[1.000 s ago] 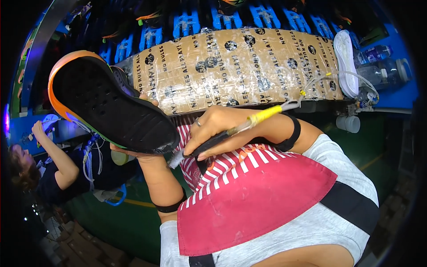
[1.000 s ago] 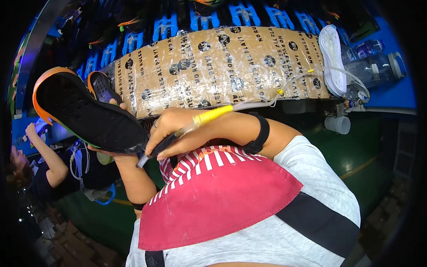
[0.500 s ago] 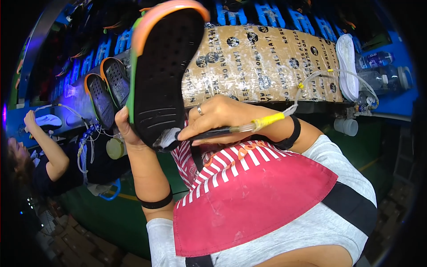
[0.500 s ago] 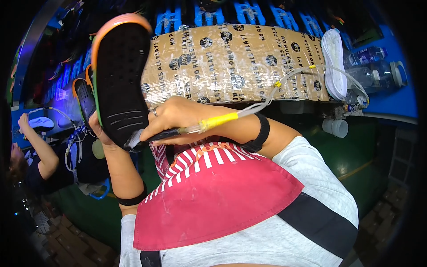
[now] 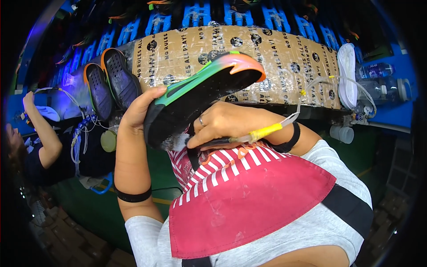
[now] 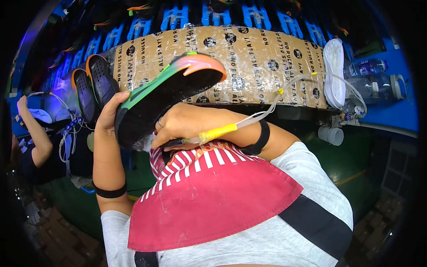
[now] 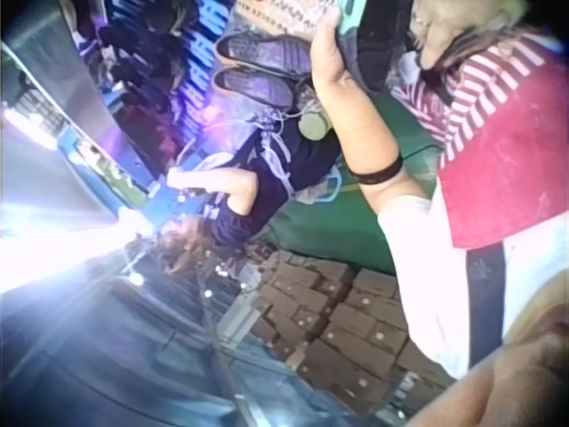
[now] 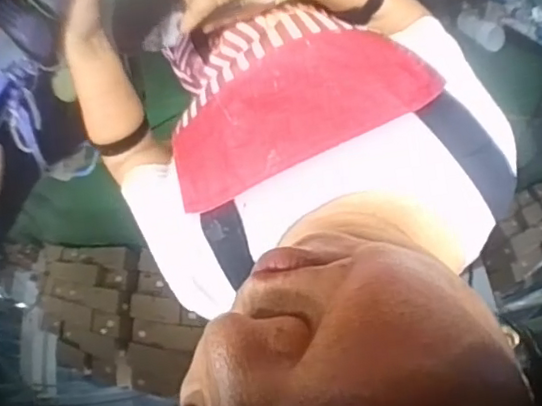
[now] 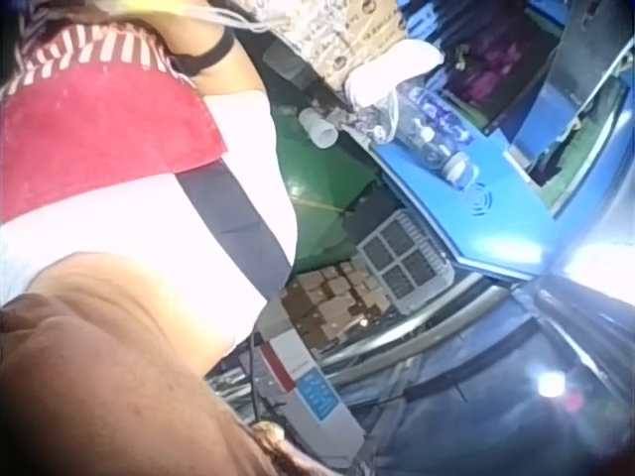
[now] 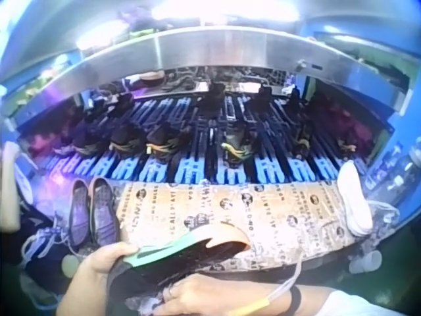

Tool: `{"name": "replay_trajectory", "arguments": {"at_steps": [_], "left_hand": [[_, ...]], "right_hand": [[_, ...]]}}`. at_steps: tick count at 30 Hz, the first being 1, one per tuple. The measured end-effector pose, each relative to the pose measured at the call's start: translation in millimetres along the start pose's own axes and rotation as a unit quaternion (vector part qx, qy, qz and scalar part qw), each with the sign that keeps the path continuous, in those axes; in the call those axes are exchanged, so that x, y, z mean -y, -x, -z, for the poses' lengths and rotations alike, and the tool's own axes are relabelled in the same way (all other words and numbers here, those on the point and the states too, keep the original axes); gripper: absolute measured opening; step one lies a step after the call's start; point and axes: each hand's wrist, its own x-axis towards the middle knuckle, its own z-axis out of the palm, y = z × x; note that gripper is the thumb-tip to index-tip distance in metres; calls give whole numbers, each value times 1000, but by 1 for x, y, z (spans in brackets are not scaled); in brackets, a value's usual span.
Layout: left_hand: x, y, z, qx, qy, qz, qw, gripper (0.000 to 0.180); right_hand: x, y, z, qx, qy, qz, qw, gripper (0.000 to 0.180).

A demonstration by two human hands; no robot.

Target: Applying a coating or finish to the edges and bottom of shoe soles using a specialized handheld brush tool.

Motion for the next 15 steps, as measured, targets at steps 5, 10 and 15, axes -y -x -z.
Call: {"name": "replay_trajectory", "arguments": {"at_steps": [5,10,15], "left_hand": [[-8,-1,-4,-71,-68,40,994,40],[-9,-9,3,-96,-152,96,979,36],[-13,-4,5,-129,-171,132,968,37]], "right_hand": [[-2,3,1,-65,-43,20,997,23],[-8,1,-3,-76,40,-10,996,37],[-9,10,4,-7,2,-27,1000,27]]}}
